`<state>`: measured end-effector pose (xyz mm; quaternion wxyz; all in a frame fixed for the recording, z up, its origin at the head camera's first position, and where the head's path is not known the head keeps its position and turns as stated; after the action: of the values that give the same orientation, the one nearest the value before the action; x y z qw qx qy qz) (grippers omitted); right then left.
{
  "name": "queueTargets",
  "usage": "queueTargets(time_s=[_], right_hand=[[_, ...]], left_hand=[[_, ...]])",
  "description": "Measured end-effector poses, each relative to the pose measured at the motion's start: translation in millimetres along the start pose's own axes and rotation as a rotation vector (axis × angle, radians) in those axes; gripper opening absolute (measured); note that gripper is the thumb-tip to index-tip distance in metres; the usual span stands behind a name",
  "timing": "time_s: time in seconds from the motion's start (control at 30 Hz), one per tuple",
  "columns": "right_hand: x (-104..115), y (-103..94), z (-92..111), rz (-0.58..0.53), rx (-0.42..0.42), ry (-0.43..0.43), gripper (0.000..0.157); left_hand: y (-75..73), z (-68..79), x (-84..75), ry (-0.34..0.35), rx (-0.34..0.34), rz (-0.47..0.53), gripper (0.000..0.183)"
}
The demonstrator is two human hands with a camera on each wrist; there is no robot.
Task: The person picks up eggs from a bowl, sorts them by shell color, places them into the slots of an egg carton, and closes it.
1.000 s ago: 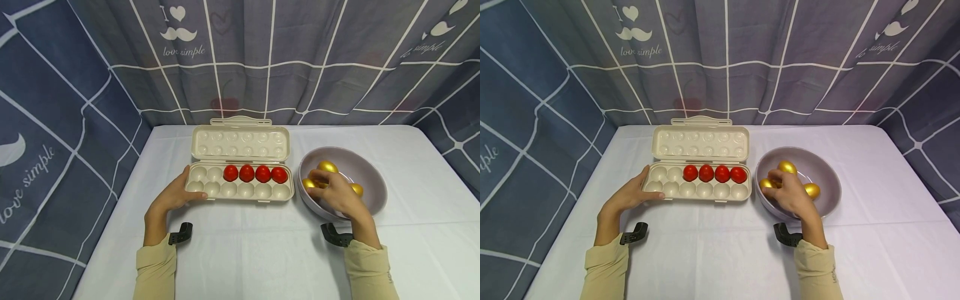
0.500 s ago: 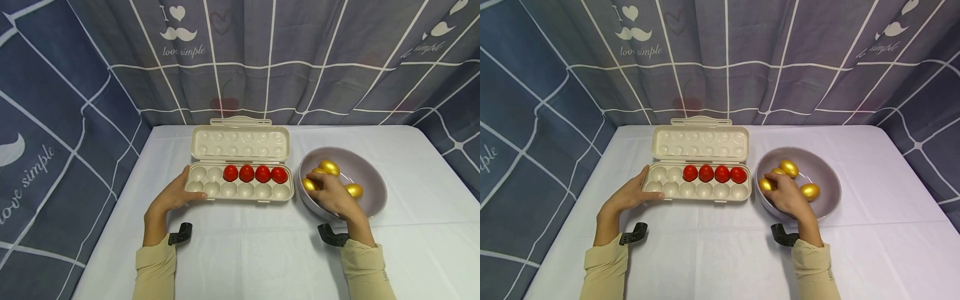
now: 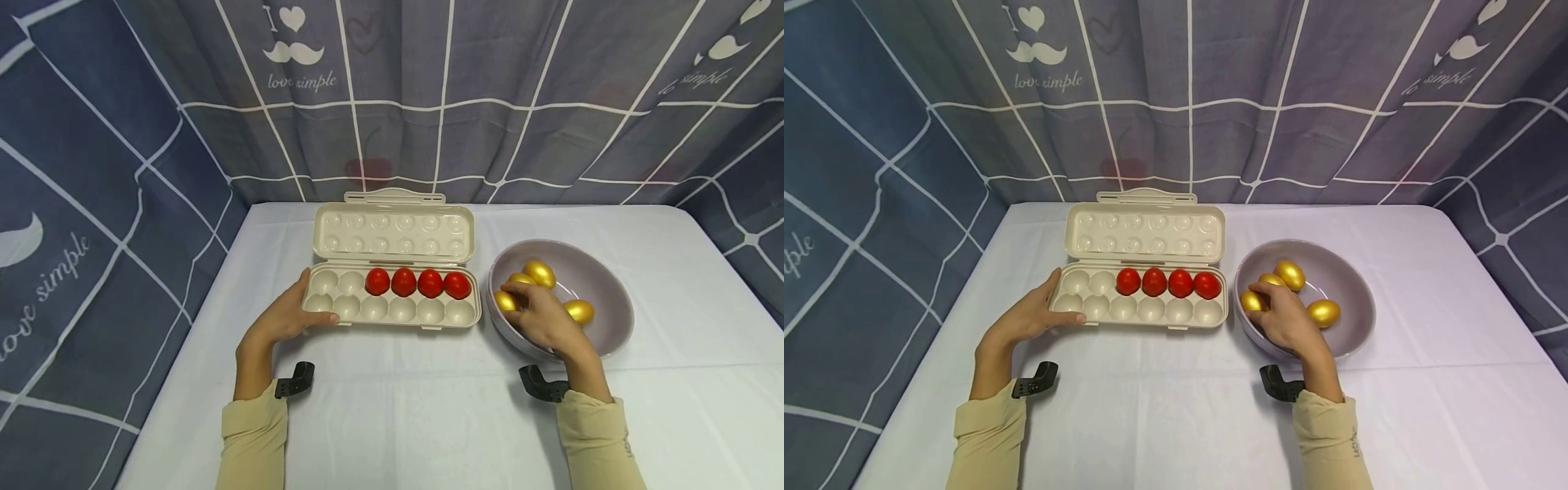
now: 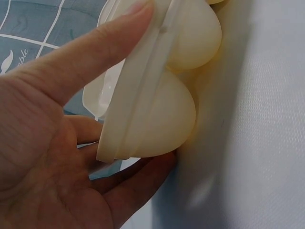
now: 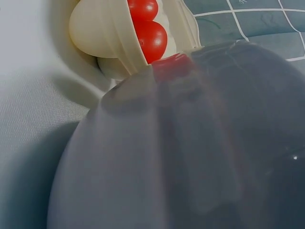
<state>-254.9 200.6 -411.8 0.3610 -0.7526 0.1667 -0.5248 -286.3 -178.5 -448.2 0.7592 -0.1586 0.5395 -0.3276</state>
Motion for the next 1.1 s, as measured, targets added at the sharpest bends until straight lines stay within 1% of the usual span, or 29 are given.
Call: queueTargets(time_s=[0.17,0.33,0.43,0.67,0.77,0.83,0.97,1.1], right_hand=[[1,0.8,0,0.006,0.004,-0.008,0.037],[2,0.4,-1,0.002,0.003,0.004,0.036],[2,-1.1,0,-0.006,-0.009,0.015,0.036],[4,-6.3,-1,0.006,-0.057,0.015,0.033],[5,-11.3,1,0.012,-0.091,0.029,0.036],[8,-16.6,2,0.02,-0.129,0.033,0.038],[15,-28.2,3,0.022,-0.229,0.012,0.038],[22,-36.2,4,-0.008,-0.317,-0.002,0.039]], left_hand=[[0.5,-0.4,-0.9,0.013,0.001,0.002,0.114],[0.4,-0.2,-2.0,0.031,0.001,0.013,0.112],[0.7,-0.3,-3.3,0.044,0.005,0.02,0.11],[0.7,-0.5,-3.3,0.044,0.007,0.031,0.109],[1.4,-0.8,-2.3,0.034,0.011,0.029,0.111],[2.3,-1.0,-2.4,0.031,0.017,0.027,0.112],[2.3,-1.8,-2.1,0.032,0.016,0.019,0.113],[1.7,-1.4,-2.2,0.037,0.013,0.025,0.112]])
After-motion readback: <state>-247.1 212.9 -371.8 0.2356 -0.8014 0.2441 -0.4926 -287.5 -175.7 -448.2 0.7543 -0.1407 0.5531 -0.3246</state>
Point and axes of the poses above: each hand's wrist, its own z-axis away from the middle knuckle, its own y-axis out of the palm, x = y × z, the point moved 10 cm from there along -z, towards the middle knuckle, and after that the axes turned 14 degrees about -y, right-handed, at the moved point
